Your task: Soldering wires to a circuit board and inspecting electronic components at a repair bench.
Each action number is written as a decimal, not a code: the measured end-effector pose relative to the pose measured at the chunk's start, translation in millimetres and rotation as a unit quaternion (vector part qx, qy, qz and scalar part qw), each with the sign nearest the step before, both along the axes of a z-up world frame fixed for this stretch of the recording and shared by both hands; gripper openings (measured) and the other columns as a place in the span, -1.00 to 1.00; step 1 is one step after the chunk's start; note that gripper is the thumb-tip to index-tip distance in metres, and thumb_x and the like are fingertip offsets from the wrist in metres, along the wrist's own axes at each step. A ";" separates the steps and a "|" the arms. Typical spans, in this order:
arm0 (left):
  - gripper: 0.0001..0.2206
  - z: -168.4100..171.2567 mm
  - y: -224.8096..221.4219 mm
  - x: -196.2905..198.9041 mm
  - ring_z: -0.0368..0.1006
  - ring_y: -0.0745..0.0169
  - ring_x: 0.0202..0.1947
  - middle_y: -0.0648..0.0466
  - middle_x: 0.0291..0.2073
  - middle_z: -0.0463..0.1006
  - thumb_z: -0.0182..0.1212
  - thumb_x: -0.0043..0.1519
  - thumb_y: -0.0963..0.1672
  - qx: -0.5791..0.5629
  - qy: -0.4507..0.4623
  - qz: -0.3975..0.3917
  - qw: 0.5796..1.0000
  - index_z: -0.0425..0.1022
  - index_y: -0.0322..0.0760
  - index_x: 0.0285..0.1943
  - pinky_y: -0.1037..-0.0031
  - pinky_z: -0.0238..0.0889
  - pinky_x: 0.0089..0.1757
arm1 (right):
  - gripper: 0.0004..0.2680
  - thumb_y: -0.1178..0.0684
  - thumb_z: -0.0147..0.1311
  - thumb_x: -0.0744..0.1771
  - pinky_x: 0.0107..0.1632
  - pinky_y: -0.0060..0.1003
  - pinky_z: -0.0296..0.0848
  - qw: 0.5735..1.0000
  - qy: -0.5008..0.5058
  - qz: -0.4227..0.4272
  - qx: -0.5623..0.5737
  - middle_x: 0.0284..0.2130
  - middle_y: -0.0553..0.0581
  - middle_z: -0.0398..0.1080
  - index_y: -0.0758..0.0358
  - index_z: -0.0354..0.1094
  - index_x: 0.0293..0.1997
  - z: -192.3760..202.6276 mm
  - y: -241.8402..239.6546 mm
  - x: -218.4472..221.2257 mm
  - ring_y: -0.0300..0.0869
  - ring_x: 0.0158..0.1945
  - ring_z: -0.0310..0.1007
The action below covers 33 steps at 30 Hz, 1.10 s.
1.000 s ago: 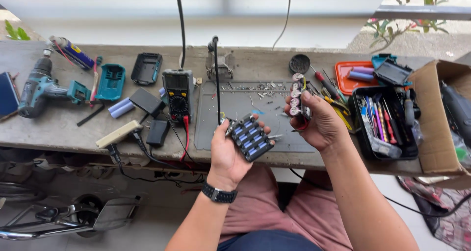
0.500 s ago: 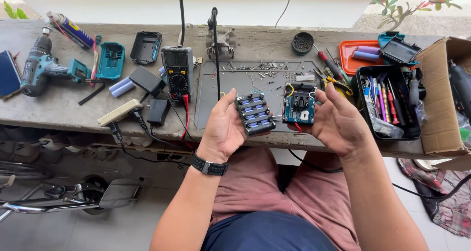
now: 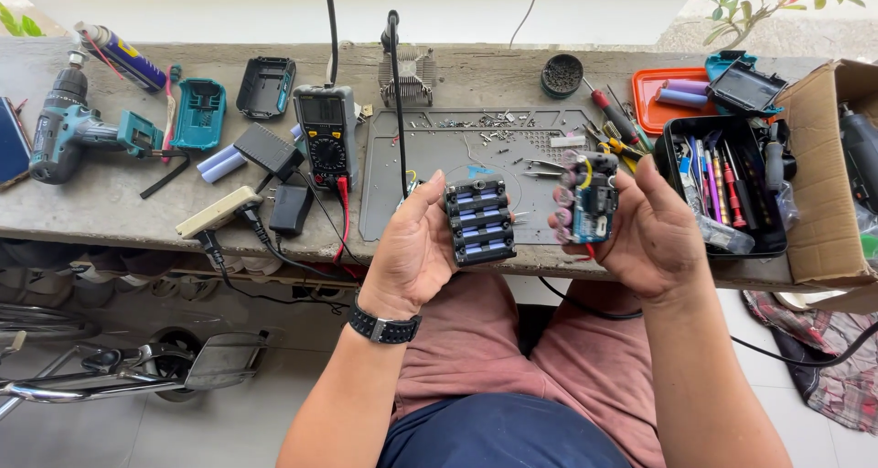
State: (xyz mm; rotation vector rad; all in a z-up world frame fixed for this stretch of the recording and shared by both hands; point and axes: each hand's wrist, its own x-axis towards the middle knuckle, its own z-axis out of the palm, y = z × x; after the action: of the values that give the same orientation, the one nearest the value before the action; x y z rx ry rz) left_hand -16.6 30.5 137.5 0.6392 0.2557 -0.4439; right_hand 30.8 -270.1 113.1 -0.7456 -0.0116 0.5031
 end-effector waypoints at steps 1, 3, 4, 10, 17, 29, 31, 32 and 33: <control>-0.38 1.4 -2.9 0.4 0.72 -0.34 0.20 -0.31 0.17 0.75 0.24 0.43 0.18 0.000 0.001 0.000 1.000 0.63 -0.35 0.41 -0.22 0.65 0.09 | -0.44 -0.44 -0.08 0.53 -0.07 0.39 0.77 1.000 0.001 0.000 0.000 0.06 0.46 0.67 0.27 0.42 0.51 -15.5 -4.1 4.2 0.30 0.01 0.80; -0.39 5.1 -8.6 2.2 0.74 -0.35 0.16 -0.32 0.14 0.76 0.23 0.44 0.19 -0.025 0.007 0.002 1.000 0.64 -0.35 0.39 -0.22 0.67 0.05 | -0.41 -0.50 -0.12 0.53 -0.25 0.20 0.79 0.998 0.049 0.026 -0.017 -0.04 0.48 0.71 0.26 0.48 0.49 -45.8 -12.2 13.8 0.27 -0.13 0.83; -0.39 5.7 -10.7 3.5 0.74 -0.35 0.16 -0.32 0.14 0.76 0.23 0.44 0.19 -0.025 0.007 0.002 1.000 0.64 -0.35 0.39 -0.22 0.67 0.05 | -0.41 -0.50 -0.12 0.53 -0.25 0.20 0.79 0.998 0.049 0.027 -0.017 -0.04 0.48 0.71 0.26 0.48 0.49 -45.3 -9.5 14.0 0.27 -0.13 0.83; -0.44 6.8 -24.1 1.5 0.79 -0.22 0.04 -0.25 0.04 0.81 0.28 0.42 0.18 -0.026 0.036 -0.005 0.999 0.68 -0.32 0.29 -0.11 0.74 -0.06 | -0.43 -0.48 -0.04 0.52 -0.34 0.09 0.75 0.997 0.072 0.014 -0.028 -0.14 0.45 0.67 0.24 0.49 0.49 -47.6 -4.6 9.6 0.24 -0.20 0.81; -0.43 -3.9 -27.4 2.8 0.79 -0.17 0.07 -0.23 0.07 0.81 0.28 0.42 0.19 -0.008 0.026 -0.012 1.000 0.70 -0.32 0.30 -0.03 0.75 -0.05 | -0.51 -0.43 -0.03 0.52 -0.17 0.19 0.82 0.995 0.060 -0.004 -0.074 -0.07 0.33 0.70 0.16 0.54 0.41 -14.6 16.2 -9.1 0.17 -0.10 0.81; -0.40 -18.2 -13.0 2.5 0.73 -0.23 0.20 -0.27 0.20 0.76 0.26 0.43 0.17 0.011 0.011 -0.009 1.000 0.64 -0.33 0.42 -0.05 0.69 0.07 | -0.51 -0.39 -0.14 0.54 0.05 0.28 0.72 0.990 0.015 0.019 -0.143 0.07 0.32 0.64 0.09 0.42 0.54 -44.0 -0.1 0.6 0.09 0.01 0.73; -0.40 -16.8 -9.1 2.3 0.72 -0.24 0.21 -0.27 0.20 0.76 0.27 0.43 0.16 0.015 0.007 -0.004 1.000 0.64 -0.32 0.43 -0.05 0.69 0.08 | -0.52 -0.39 -0.16 0.55 0.04 0.17 0.72 0.987 0.009 0.023 -0.157 0.04 0.26 0.66 0.08 0.47 0.51 -46.4 -1.2 4.6 0.02 -0.02 0.73; -0.41 -14.3 -7.1 1.3 0.72 -0.23 0.22 -0.27 0.21 0.76 0.27 0.42 0.16 0.022 0.009 -0.001 1.000 0.64 -0.32 0.43 -0.05 0.68 0.09 | -0.53 -0.36 -0.14 0.54 0.05 0.24 0.72 0.988 -0.008 0.020 -0.154 0.05 0.31 0.63 0.10 0.41 0.55 -47.1 -1.5 8.0 0.08 0.00 0.73; -0.41 -12.0 -5.3 0.0 0.71 -0.22 0.23 -0.26 0.22 0.76 0.28 0.42 0.15 0.028 0.011 0.003 1.000 0.64 -0.32 0.43 -0.06 0.66 0.11 | -0.53 -0.32 -0.12 0.54 0.06 0.31 0.72 0.988 -0.024 0.017 -0.150 0.06 0.36 0.61 0.11 0.35 0.59 -48.2 -2.1 11.1 0.13 0.03 0.73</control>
State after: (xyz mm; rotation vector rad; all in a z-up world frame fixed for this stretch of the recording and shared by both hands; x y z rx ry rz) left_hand -16.6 25.1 125.5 0.6888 0.2920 -0.4396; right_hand 41.9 -272.2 65.0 -1.0547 0.0058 0.5260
